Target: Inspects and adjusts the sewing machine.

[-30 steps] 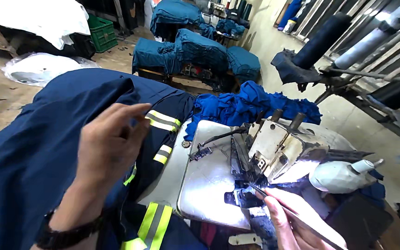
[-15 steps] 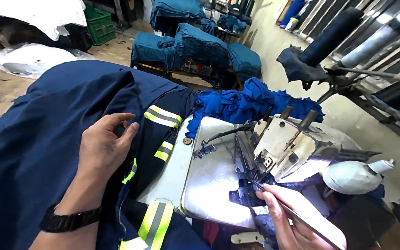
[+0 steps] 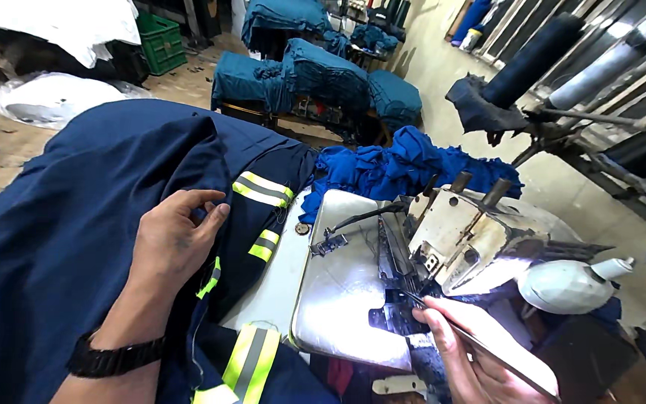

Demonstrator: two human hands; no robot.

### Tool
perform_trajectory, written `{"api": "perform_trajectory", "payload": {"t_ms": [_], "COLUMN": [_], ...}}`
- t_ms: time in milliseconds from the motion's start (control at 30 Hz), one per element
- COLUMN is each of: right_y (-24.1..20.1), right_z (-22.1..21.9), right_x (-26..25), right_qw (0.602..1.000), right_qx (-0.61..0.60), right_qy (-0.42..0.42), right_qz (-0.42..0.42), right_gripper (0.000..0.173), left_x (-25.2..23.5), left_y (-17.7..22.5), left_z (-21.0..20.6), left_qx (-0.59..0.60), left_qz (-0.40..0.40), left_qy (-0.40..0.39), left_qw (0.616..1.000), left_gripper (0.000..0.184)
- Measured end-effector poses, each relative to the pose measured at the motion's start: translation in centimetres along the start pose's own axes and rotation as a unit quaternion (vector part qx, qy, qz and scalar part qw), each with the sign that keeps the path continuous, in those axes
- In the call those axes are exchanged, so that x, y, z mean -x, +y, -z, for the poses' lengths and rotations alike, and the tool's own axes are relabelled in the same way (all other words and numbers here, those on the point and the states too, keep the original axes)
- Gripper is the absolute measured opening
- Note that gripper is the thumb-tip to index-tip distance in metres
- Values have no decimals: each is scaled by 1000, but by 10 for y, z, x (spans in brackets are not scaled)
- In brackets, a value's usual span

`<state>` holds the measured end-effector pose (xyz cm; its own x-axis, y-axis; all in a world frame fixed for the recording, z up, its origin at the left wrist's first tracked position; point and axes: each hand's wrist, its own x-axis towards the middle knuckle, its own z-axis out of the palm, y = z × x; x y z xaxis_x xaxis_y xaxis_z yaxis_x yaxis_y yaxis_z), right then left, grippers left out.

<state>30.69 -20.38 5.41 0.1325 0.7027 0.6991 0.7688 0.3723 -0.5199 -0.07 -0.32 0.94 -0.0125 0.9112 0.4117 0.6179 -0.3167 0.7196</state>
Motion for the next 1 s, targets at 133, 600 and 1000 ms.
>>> {"api": "perform_trajectory", "payload": {"t_ms": [133, 600, 1000], "right_y": [-1, -3, -7], "right_z": [-1, 0, 0], "right_x": [0, 0, 1], "right_qw": [1000, 1000, 999], "right_qx": [-7, -7, -9], "right_qy": [8, 12, 12], "right_qz": [-3, -16, -33], "right_gripper": [13, 12, 12], "left_x": [0, 0, 1], "left_y": [0, 2, 0], "left_z": [1, 0, -2], "left_qx": [-8, -13, -17], "left_qz": [-4, 13, -1], "left_qy": [-4, -15, -22], "left_qw": [1000, 1000, 1000], "left_gripper": [22, 19, 17]}}
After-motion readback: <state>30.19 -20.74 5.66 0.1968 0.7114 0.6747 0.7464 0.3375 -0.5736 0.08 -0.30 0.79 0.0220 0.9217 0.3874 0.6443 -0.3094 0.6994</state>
